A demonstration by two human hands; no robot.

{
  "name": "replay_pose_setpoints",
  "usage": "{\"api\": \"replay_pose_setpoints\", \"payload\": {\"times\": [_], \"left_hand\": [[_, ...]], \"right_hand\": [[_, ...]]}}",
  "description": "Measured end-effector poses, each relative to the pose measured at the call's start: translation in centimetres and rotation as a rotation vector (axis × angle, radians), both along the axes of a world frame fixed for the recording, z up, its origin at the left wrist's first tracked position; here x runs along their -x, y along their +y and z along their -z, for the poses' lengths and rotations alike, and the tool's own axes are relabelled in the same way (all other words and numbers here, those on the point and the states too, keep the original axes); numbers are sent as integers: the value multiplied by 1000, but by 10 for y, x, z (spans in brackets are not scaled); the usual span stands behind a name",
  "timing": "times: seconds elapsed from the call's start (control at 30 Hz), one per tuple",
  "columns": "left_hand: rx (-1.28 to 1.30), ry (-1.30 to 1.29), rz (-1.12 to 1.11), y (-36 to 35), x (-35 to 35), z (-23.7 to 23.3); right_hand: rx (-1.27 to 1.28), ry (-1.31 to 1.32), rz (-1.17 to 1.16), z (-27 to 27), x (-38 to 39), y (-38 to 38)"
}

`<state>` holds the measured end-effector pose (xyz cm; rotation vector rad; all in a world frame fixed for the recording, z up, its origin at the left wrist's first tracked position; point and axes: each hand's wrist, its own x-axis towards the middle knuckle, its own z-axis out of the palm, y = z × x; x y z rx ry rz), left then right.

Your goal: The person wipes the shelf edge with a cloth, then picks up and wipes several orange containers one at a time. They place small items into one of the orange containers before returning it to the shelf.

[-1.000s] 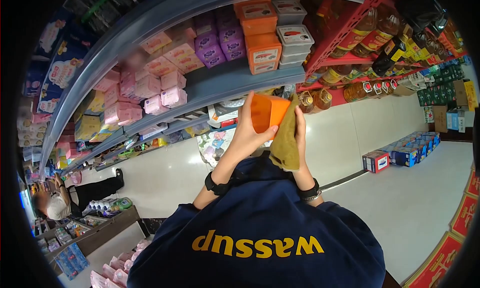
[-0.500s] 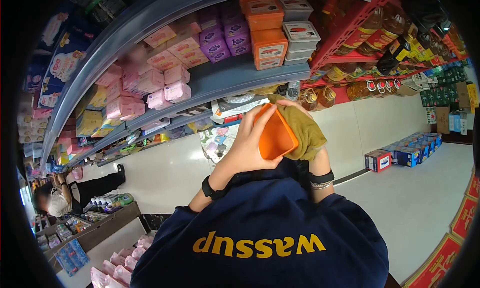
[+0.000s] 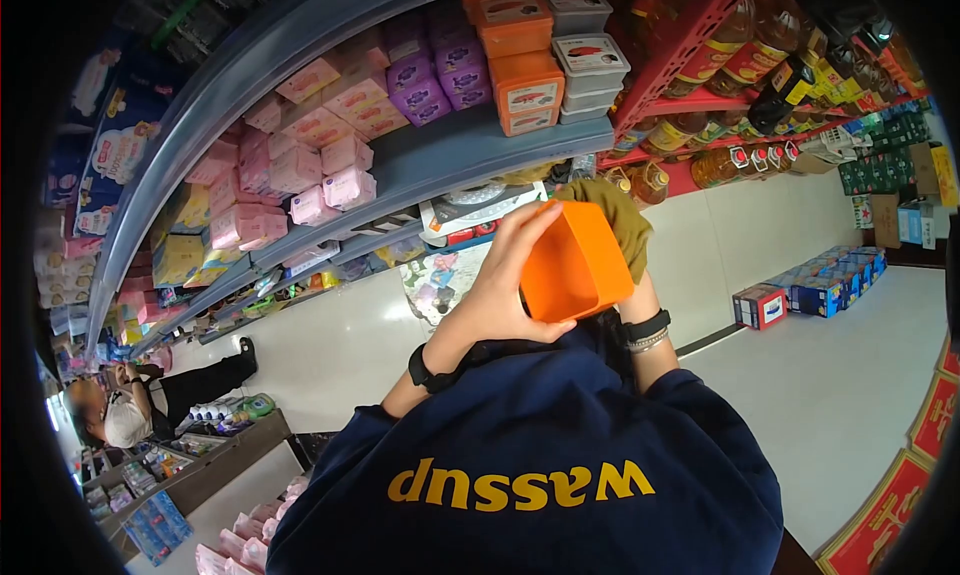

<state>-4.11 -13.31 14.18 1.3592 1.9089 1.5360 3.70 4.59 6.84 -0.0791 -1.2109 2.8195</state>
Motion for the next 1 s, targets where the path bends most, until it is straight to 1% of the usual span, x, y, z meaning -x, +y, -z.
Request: {"api": "replay_pose_setpoints", "payload": {"times": [0.07, 0.1, 0.17, 0.3, 0.37, 0.4, 0.47, 0.53, 0.6, 0.7, 0.77, 0.8, 0.87, 0.97, 1.0], "left_hand": [[-23, 50, -29, 5, 3, -1], [-23, 51, -29, 7, 3, 1], [50, 164, -48, 10, 2, 6], [89, 175, -87, 12, 4, 19], [68, 214, -149, 12, 5, 26], [70, 215, -148, 12, 6, 27], [91, 288, -257, 12, 10, 26], [85, 294, -265, 14, 12, 26], [115, 389, -249, 16, 11, 24], [130, 439, -262, 16, 11, 25], [146, 476, -265, 15, 17, 25], [156, 511, -304, 14, 23, 26], [165, 545, -343, 12, 29, 26], [198, 522, -280, 10, 28, 20], [140, 375, -176, 11, 22, 17]], "right_hand": [[185, 1, 26, 8, -5, -6], [245, 1, 40, 11, -6, -10], [324, 1, 58, 18, -6, -18], [349, 6, 94, 26, -2, -23], [167, 10, 115, 29, 2, -20], [170, 10, 115, 30, 3, -19], [-975, 103, 210, 24, 5, -16], [-1010, 136, 231, 5, 4, -17], [-1049, 175, 255, -3, 4, -18], [-955, 155, 243, -3, 3, -20], [-851, 125, 224, 1, 3, -20], [-775, 108, 215, 2, 2, -21], [-582, 68, 191, 8, 1, -22], [-204, 12, 156, 20, -2, -23], [-69, 3, 144, 25, -4, -22]]}}
